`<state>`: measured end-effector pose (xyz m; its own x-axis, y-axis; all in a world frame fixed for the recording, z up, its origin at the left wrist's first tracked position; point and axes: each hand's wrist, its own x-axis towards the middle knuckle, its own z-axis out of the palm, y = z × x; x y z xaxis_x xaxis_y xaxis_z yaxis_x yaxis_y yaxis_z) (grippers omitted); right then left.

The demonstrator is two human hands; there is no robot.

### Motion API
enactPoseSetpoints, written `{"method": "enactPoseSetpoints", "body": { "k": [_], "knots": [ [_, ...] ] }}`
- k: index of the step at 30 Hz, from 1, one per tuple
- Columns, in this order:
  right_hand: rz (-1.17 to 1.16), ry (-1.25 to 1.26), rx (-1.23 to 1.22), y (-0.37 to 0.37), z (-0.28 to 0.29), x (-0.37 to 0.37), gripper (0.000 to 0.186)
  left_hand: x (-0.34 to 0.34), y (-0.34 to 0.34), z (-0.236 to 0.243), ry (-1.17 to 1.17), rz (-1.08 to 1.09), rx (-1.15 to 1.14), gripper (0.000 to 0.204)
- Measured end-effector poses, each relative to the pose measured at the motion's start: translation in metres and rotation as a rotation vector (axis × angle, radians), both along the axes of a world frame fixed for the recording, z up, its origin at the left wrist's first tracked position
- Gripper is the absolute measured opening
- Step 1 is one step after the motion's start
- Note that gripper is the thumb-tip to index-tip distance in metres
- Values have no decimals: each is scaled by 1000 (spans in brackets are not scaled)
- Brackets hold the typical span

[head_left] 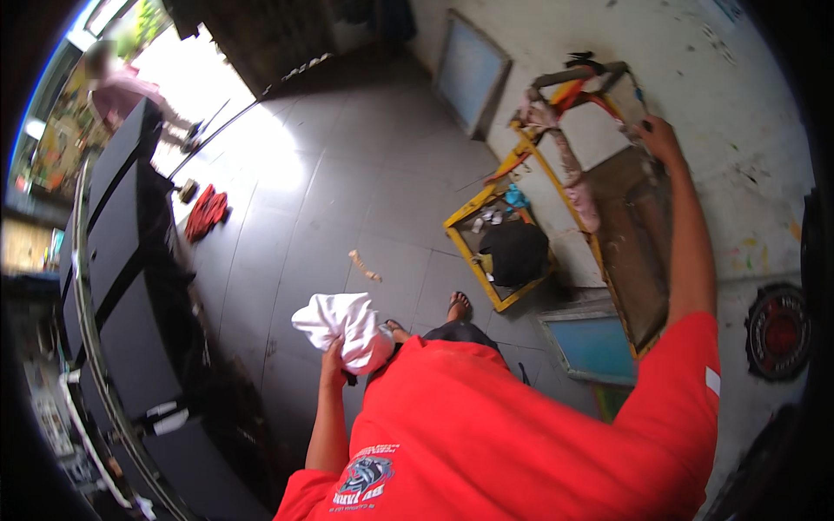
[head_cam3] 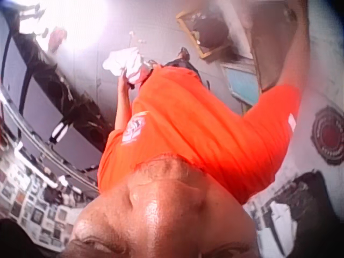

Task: The person mixes white paint in a container using a spatula, then scrapes the sides and transfers some paint to another container. They continue mixing and scraping the paint, then place the container on a table and handle a cloth and a gas cylinder valve.

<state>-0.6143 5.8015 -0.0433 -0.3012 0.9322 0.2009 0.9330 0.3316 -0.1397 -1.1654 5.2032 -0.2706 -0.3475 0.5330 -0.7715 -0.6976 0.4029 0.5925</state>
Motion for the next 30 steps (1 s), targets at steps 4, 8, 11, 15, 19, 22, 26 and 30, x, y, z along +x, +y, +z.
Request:
{"method": "enactPoseSetpoints", "body": {
  "k": [4,8,11,15,19,22,26,30],
  "knots": [
    [63,-4,-66,7,4,-1,36,15,-7,6,-43,104,-33,50],
    [142,31,-124,14,6,5,36,16,-3,2,-61,114,14,51],
    [160,58,-147,15,7,4,36,19,-1,9,-65,115,45,50],
    [154,-1,-134,36,-6,33,37,19,7,20,-78,114,73,53],
    [123,-34,-114,35,-16,38,37,17,12,36,-22,68,24,60],
    [106,-21,-165,30,-13,37,40,18,12,32,63,60,109,58],
    [113,103,-213,20,-10,28,43,21,12,36,67,124,89,58],
    [81,17,-207,36,-24,39,42,14,13,34,78,198,76,58]
  ]
}}
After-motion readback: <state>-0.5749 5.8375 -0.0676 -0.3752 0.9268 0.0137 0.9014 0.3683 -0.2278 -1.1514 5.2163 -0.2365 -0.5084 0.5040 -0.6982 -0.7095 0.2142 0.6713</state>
